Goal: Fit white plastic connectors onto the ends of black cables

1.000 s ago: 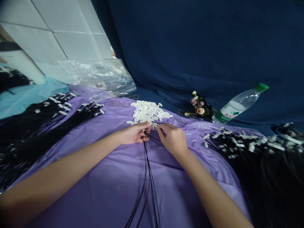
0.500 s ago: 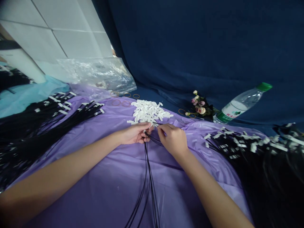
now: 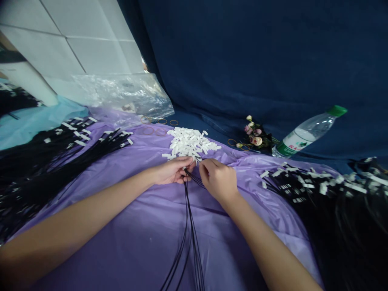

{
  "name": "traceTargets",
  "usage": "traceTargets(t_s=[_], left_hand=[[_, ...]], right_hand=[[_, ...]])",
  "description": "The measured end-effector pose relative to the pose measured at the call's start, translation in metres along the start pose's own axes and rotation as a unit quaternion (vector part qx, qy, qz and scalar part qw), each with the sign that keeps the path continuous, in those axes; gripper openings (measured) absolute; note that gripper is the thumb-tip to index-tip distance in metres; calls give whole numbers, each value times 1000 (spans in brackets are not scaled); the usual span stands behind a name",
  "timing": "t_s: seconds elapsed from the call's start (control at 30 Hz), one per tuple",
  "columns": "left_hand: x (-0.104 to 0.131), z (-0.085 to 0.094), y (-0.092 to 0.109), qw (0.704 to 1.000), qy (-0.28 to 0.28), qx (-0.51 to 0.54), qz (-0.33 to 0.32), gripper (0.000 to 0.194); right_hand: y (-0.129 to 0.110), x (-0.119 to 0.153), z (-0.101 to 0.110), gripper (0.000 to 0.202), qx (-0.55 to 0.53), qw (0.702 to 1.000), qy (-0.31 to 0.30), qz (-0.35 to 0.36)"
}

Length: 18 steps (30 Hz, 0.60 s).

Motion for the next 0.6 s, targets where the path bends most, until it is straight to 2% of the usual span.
traceTargets(t_s=[0.27, 0.6], left_hand=[[1, -2, 1, 1000, -23, -13, 0, 39], [-1, -2, 0, 999, -37, -27, -4, 38]], right_hand=[[5, -4, 0, 18, -86, 995, -32, -43], [0, 0, 0, 20, -31, 999, -5, -28]])
Point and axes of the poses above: each hand's wrist, its own x-axis away from the middle knuckle, its own z-axis out of the back of the hand, y = z × x, the point moved 5 cm from there along -x, towards the middle knuckle, and after that the axes turned 11 degrees about -y, right-handed, at the moved point
